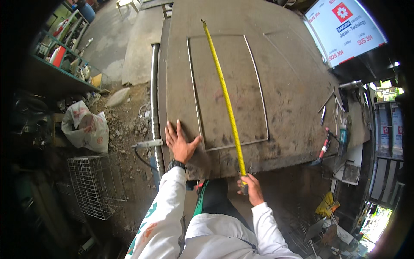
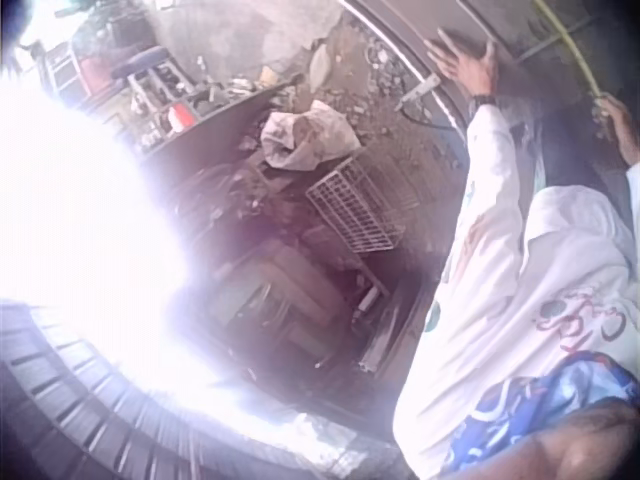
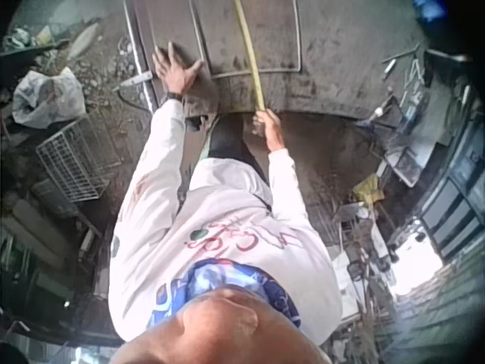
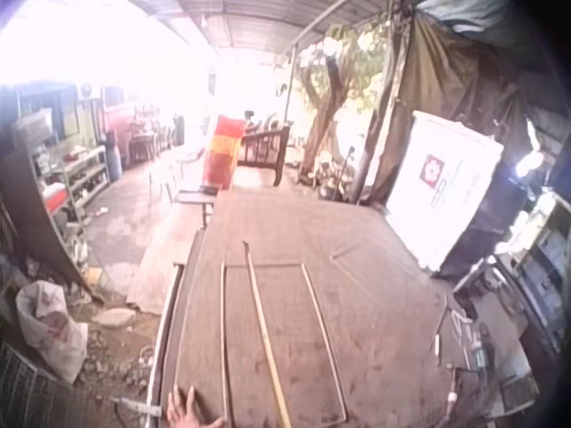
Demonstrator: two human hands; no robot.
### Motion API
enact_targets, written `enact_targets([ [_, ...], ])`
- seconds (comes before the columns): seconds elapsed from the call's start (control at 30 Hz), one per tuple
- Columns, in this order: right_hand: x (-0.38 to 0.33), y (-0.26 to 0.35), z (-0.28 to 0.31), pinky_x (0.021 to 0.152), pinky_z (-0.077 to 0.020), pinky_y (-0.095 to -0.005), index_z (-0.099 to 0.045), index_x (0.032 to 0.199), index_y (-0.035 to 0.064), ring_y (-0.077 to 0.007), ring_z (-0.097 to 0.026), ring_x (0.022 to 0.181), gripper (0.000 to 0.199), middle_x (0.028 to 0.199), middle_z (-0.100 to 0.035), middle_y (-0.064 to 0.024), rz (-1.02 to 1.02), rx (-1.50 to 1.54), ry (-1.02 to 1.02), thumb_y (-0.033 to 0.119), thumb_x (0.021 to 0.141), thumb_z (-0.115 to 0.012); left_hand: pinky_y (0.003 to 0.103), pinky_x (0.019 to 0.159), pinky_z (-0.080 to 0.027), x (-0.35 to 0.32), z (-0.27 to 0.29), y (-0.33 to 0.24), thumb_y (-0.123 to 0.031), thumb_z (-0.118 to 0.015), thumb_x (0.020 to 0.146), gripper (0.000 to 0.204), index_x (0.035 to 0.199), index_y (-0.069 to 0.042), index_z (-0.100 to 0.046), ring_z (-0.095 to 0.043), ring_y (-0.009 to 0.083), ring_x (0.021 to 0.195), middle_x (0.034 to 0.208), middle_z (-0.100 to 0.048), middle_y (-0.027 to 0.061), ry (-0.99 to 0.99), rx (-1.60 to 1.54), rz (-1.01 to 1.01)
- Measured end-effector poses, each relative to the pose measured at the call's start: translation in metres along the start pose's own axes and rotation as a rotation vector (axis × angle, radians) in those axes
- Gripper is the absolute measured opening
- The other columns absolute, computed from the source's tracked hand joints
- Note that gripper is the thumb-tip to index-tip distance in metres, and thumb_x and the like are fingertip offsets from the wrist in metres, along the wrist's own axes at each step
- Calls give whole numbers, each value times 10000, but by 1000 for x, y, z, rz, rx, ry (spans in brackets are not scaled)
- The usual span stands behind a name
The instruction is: The person assembles a rectangular metal frame on a workbench using a welding tool to tack joints and a tape measure to verify dimensions. The person repeatedly measures the frame sides and diagonals, adjusts the frame, and then moves a metal wire cage to the workbench.
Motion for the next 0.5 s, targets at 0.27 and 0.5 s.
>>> enact_targets([
  [0.27, 7, 92, 226, 852, -497, -315, -694, 1091, 9, -142, -619, 892, 366, 943, -666, -34, 287, -711, -103, 302, 898, -796, 624, 1275, -69, -1, 13, 2, -637, -815, 822, 1136, 1715, -236, -239, 6, 433, 1640, 1796, -10, 176, 149, -75, -21],
  [0.5, -3, 182, 420, 1109, -442, -386, -711, 1199, 28, -264, -624, 1226, 482, 1252, -698, -113, 242, -1124, -100, 227, 777, -835, 425, 1314, -157, 12, 41, 7, -332, -556, 1086, 484, 1517, -115, -594, -141, 288, 1645, 1772, -167, 88, 157, -791, 111],
])
Point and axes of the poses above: each hand's wrist, its own x-axis towards the middle knuckle, its own z-axis out of the back of the hand, y = z × x, the point moved 2 cm from there along x, towards the middle knuckle
